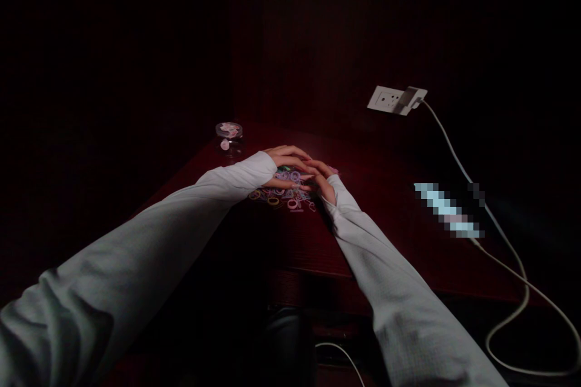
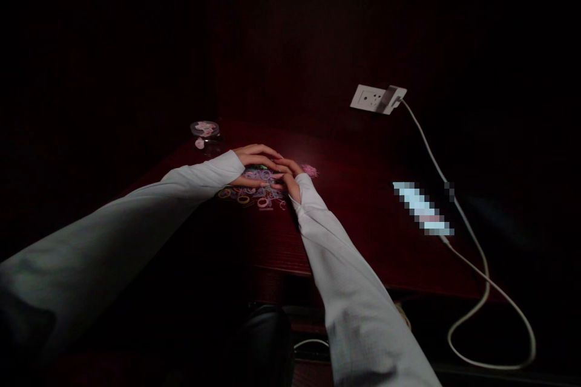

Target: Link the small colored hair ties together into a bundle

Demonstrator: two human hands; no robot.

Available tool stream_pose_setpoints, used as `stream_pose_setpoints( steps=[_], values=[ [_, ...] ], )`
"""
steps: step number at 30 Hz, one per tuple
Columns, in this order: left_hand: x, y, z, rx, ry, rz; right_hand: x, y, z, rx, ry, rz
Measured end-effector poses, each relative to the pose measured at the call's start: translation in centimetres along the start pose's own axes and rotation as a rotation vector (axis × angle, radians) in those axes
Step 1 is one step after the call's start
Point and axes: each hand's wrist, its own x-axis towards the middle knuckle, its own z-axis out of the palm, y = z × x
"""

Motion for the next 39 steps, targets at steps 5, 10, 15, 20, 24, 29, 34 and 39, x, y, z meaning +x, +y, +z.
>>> stream_pose_setpoints(
  steps=[5,10,15,20,24,29,34,39],
  values=[
    [0.0,-0.1,-0.3,0.052,-0.007,0.028,0.2,0.4,-0.8,-0.064,0.013,-0.088],
    [-0.2,-0.7,0.0,0.061,-0.046,0.038,0.5,0.8,-1.8,-0.129,0.059,-0.101],
    [-0.4,-1.2,0.3,0.027,-0.031,0.051,0.7,0.6,-2.8,-0.417,0.173,-0.203],
    [-0.4,-1.0,0.2,0.011,-0.014,0.047,0.2,-0.1,-3.7,-0.566,0.137,-0.268],
    [-0.4,-0.6,0.1,0.013,-0.024,0.013,-0.3,-0.6,-3.9,-0.645,0.077,-0.299],
    [-0.2,-0.3,-0.3,0.033,-0.006,-0.022,-0.7,-0.9,-2.5,-0.448,0.054,-0.213],
    [-0.1,-0.3,-0.6,0.050,0.032,-0.033,-0.9,-1.2,-2.9,-0.700,-0.103,-0.342],
    [-0.2,-0.2,-0.6,0.055,0.027,-0.048,-1.4,-1.1,-4.1,-0.912,-0.127,-0.380]
  ],
)
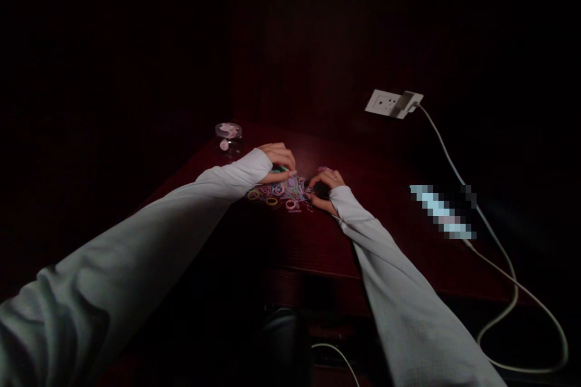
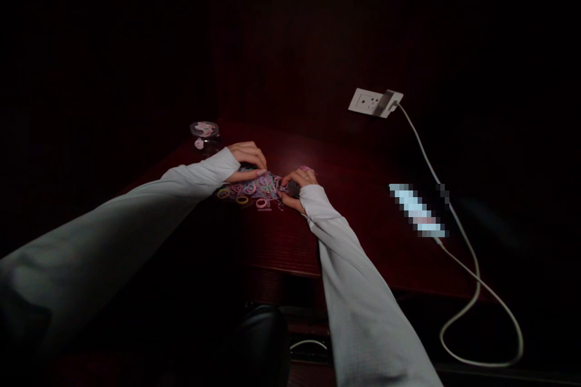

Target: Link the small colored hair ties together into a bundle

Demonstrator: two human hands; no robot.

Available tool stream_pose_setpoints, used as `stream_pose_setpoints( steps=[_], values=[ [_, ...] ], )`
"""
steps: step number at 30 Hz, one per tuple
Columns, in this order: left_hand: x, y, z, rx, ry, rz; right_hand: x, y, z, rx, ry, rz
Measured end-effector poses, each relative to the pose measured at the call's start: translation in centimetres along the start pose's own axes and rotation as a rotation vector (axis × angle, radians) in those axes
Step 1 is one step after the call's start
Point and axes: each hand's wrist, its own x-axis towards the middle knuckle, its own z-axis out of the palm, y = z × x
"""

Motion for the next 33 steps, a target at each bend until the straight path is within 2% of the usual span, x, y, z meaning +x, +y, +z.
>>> stream_pose_setpoints(
  steps=[16,24,29,33],
  values=[
    [0.1,0.4,-0.4,0.033,-0.046,-0.008,-0.1,-0.5,0.4,0.007,-0.014,0.074],
    [-0.1,0.5,-0.4,0.028,-0.040,-0.011,0.6,-0.6,0.7,0.204,0.081,0.171],
    [0.0,0.3,-0.4,0.036,-0.044,-0.015,0.5,-1.2,1.0,0.395,0.079,0.285],
    [0.2,0.5,-0.2,0.033,-0.049,-0.024,0.5,-1.4,1.4,0.477,0.110,0.313]
  ],
)
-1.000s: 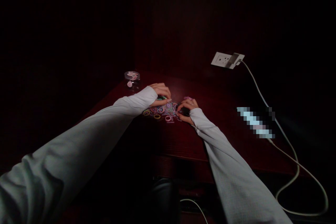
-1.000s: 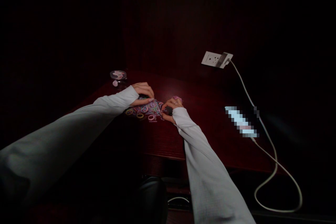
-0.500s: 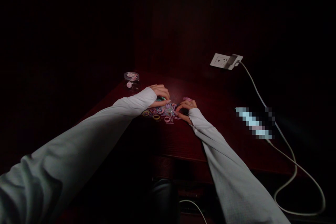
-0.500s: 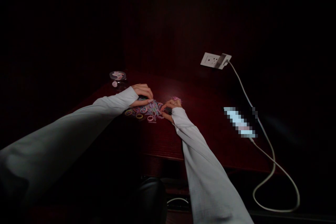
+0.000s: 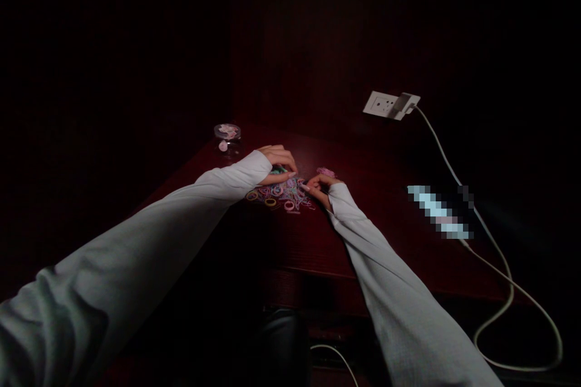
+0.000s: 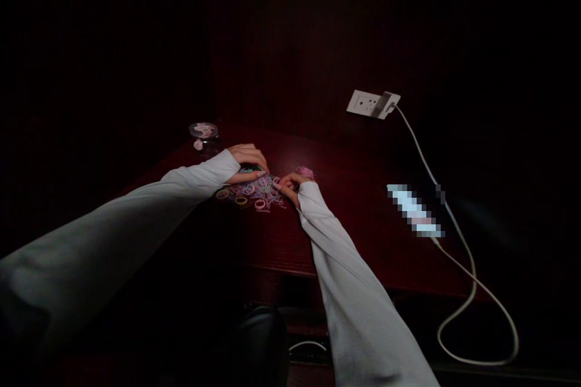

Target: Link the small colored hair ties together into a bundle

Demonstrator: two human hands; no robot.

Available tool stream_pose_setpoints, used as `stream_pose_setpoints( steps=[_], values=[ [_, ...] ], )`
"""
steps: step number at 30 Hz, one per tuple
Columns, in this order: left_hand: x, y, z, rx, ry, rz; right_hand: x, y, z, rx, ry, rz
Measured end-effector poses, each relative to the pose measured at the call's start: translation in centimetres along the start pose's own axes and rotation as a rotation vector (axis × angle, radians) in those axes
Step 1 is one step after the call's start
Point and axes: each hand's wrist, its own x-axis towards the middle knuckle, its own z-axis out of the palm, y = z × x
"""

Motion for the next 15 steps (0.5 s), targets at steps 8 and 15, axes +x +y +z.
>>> stream_pose_setpoints(
  steps=[8,15],
  values=[
    [-0.1,0.6,0.0,0.064,0.024,-0.028,0.9,1.0,-0.3,-0.036,0.151,-0.053],
    [0.0,0.9,-0.6,0.108,0.077,-0.052,0.7,0.9,2.5,0.109,0.145,0.020]
  ],
)
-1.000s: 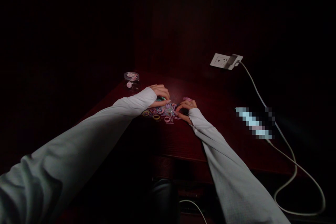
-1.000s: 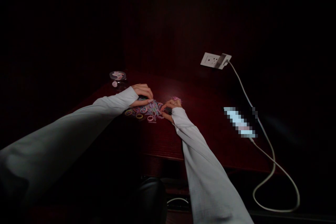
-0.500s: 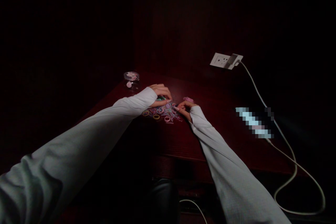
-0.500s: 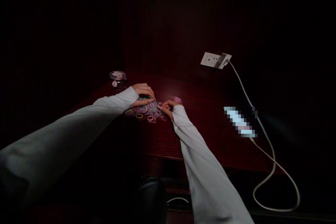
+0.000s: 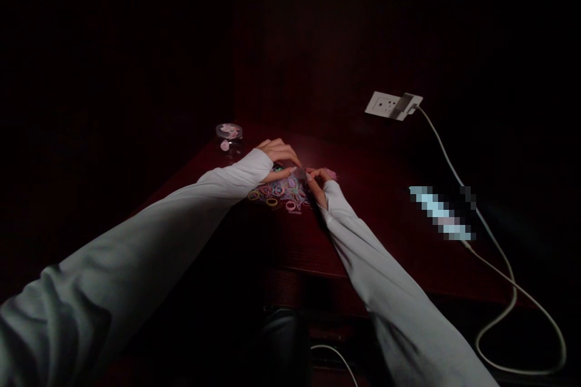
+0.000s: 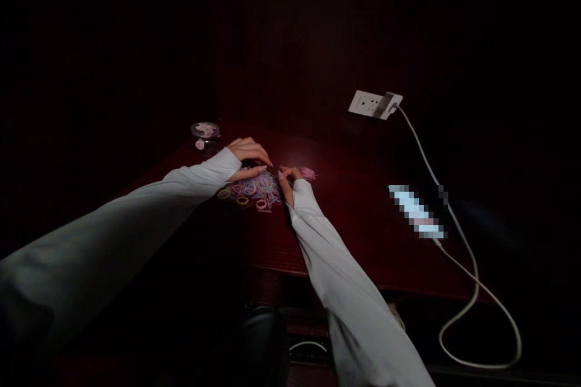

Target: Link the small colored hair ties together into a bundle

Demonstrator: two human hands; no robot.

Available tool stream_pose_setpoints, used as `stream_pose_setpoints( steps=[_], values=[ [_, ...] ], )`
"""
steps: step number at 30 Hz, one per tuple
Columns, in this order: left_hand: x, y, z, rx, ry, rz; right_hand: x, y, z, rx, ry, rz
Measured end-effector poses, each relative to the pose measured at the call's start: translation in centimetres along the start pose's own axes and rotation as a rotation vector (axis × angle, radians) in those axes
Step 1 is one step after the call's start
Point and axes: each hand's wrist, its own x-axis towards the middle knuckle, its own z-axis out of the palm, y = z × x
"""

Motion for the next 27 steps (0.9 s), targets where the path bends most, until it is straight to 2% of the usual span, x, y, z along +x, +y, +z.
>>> stream_pose_setpoints(
  steps=[4,10,14,19,27],
  values=[
    [0.0,0.0,-0.1,-0.007,0.001,-0.014,-0.2,-0.4,1.1,-0.011,-0.091,-0.019],
    [0.1,0.0,-0.1,0.010,-0.029,-0.049,-0.4,-1.9,0.1,-0.267,-0.049,-0.281],
    [0.1,0.0,0.2,0.014,-0.076,-0.017,-0.7,-2.7,-0.4,-0.390,-0.046,-0.373],
    [0.0,0.1,1.0,-0.067,-0.098,-0.024,-0.7,-2.9,-0.4,-0.426,-0.050,-0.409],
    [0.2,-0.2,1.3,-0.116,-0.087,-0.021,-0.7,-2.8,-0.4,-0.420,-0.005,-0.317]
  ],
)
